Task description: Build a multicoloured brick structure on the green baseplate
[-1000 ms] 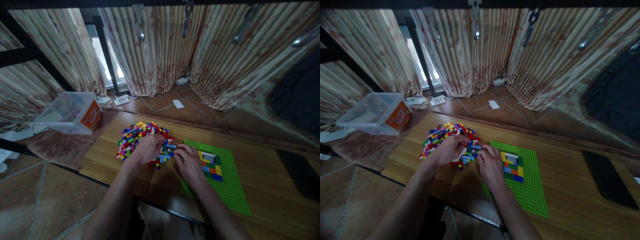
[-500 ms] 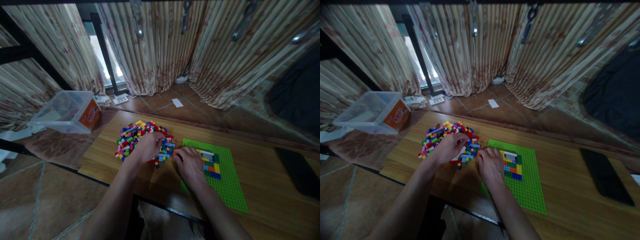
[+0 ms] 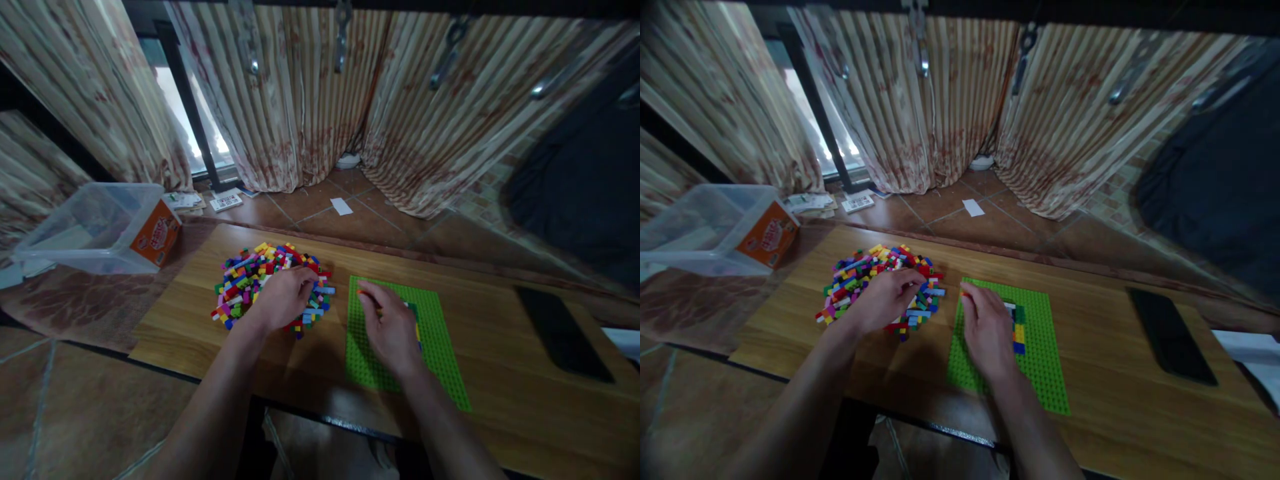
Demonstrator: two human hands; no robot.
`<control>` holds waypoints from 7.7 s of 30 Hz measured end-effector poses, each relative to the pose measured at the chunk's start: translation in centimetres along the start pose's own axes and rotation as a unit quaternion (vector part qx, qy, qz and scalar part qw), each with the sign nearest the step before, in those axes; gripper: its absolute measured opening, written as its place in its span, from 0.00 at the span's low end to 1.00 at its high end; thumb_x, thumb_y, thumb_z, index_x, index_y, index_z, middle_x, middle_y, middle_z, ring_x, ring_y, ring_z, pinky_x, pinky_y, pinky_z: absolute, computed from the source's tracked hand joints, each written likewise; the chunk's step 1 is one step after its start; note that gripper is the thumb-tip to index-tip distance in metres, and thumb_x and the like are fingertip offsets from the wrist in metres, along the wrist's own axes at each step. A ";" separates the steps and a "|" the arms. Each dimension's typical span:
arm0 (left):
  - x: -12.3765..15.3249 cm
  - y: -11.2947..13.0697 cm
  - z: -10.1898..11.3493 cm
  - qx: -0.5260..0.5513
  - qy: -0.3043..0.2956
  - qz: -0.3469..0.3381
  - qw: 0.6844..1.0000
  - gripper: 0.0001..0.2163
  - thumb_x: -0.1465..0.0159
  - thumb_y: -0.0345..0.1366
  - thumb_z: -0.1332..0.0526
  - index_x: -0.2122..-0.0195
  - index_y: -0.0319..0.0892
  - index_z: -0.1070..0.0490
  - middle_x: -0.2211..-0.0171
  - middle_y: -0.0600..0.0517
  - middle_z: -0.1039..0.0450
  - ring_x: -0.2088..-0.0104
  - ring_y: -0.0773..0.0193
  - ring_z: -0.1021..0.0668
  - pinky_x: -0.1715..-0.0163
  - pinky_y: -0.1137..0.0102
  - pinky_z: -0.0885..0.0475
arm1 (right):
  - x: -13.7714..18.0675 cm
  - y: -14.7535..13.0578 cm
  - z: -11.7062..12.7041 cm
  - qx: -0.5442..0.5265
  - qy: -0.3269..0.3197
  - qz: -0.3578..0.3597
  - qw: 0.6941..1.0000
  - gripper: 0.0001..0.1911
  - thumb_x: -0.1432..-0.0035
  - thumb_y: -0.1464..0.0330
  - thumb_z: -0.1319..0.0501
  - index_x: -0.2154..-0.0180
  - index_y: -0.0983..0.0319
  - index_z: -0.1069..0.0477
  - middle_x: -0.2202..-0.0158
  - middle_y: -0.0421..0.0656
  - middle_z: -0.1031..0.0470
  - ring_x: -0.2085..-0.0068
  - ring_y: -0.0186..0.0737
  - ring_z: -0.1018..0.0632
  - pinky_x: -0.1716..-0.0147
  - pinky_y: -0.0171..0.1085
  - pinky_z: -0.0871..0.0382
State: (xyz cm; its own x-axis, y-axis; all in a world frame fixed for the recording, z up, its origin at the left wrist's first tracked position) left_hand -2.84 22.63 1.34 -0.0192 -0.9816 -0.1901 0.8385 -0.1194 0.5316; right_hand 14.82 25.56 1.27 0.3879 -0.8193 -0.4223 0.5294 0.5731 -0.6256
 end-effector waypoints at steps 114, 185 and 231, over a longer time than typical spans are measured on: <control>-0.3 0.5 -0.5 -0.008 -0.008 -0.003 1.000 0.10 0.36 0.27 0.47 0.65 0.42 0.26 0.65 0.50 0.23 0.67 0.64 0.23 0.66 0.73 0.32 | 1.7 -1.4 -3.5 0.077 -0.077 0.117 0.987 0.13 0.36 0.70 0.47 0.54 0.60 0.26 0.56 0.47 0.25 0.54 0.45 0.27 0.53 0.45 0.32; -0.7 1.5 -2.1 -0.005 -0.047 -0.019 0.999 0.10 0.36 0.28 0.46 0.62 0.42 0.25 0.65 0.49 0.23 0.65 0.63 0.22 0.63 0.71 0.29 | 0.9 5.0 3.0 0.090 -0.068 -0.023 0.993 0.14 0.38 0.62 0.46 0.60 0.59 0.25 0.61 0.45 0.22 0.61 0.43 0.22 0.60 0.43 0.29; -0.4 1.3 -1.3 -0.006 -0.049 -0.007 0.999 0.10 0.34 0.29 0.47 0.66 0.40 0.26 0.65 0.50 0.23 0.66 0.64 0.23 0.65 0.72 0.30 | 0.8 4.4 2.0 0.161 -0.060 0.032 0.985 0.16 0.36 0.62 0.47 0.63 0.61 0.23 0.62 0.47 0.25 0.59 0.46 0.26 0.57 0.45 0.31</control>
State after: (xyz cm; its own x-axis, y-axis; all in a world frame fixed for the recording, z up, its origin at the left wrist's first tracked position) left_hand -1.02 23.07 1.08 -0.0832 -0.9899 -0.1149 0.8441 -0.1313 0.5199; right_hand 19.00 27.47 -0.49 0.5047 -0.7840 -0.3615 0.7048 0.6159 -0.3519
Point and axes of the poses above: each hand's wrist, its own x-axis away from the middle knuckle, its own z-axis out of the back of the hand, y = z × x, the point moved 9 cm from there along -x, towards the middle knuckle
